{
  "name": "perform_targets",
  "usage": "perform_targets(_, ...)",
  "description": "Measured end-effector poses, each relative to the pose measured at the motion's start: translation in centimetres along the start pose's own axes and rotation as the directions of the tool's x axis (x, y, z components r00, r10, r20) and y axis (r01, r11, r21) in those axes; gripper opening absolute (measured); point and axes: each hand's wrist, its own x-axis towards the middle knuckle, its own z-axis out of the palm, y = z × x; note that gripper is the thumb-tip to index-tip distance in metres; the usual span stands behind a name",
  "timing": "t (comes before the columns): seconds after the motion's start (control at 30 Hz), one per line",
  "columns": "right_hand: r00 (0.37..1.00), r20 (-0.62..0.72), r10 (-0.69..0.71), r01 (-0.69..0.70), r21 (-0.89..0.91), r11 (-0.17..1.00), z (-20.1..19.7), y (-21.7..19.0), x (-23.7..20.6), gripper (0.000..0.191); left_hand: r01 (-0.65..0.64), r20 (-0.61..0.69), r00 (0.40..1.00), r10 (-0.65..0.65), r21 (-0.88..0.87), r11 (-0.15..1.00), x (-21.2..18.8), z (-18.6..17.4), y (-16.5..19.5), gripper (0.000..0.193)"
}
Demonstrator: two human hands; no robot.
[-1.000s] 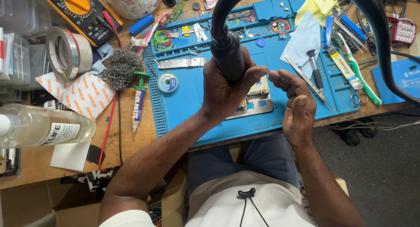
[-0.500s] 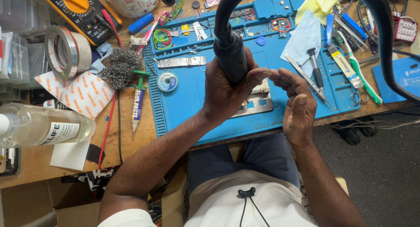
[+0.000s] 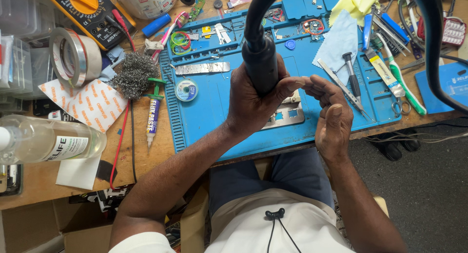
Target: The person uses a hot air rework station and tweezers to remove and reposition small components on a circuit board. They repeatedly heat the board, lift components with tweezers, and place them back, working on a single board throughout the clip.
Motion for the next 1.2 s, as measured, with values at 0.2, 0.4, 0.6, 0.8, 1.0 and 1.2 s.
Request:
perform_targets(0.2, 1.000, -0.001, -0.001, 0.001, 0.011, 1.000, 0.01, 0.16, -0.30, 0.083, -0.022, -0.005, 1.000, 0.023, 0.043, 0.999, -0.30, 0.15, -0.09, 0.026)
perform_targets(0.4, 1.000, -0.003, 0.000, 0.000, 0.003, 1.000, 0.06, 0.10, -0.43, 0.083, -0.013, 0.003, 1.000, 0.013, 0.019, 1.000, -0.31, -0.03, -0.10, 0.025)
perform_targets(0.6, 1.000, 0.004, 0.001, -0.001, -0.003, 1.000, 0.03, -0.15, -0.34, 0.082, 0.002, 0.018, 1.000, -0.002, 0.003, 1.000, -0.23, -0.08, 0.12, 0.023)
perform_targets(0.8, 1.000, 0.012, -0.001, 0.001, 0.004, 1.000, 0.08, -0.17, -0.30, 0.082, -0.008, 0.011, 1.000, 0.008, 0.026, 1.000, -0.22, -0.16, 0.05, 0.025)
perform_targets(1.0, 1.000, 0.008, -0.003, 0.003, -0.001, 1.000, 0.11, -0.24, -0.14, 0.082, -0.016, 0.023, 1.000, 0.016, 0.019, 1.000, -0.02, -0.29, -0.05, 0.025)
perform_targets(1.2, 1.000, 0.007, 0.007, -0.007, -0.009, 1.000, 0.14, -0.37, -0.14, 0.083, -0.010, 0.029, 1.000, 0.010, -0.002, 1.000, 0.01, -0.43, -0.03, 0.026)
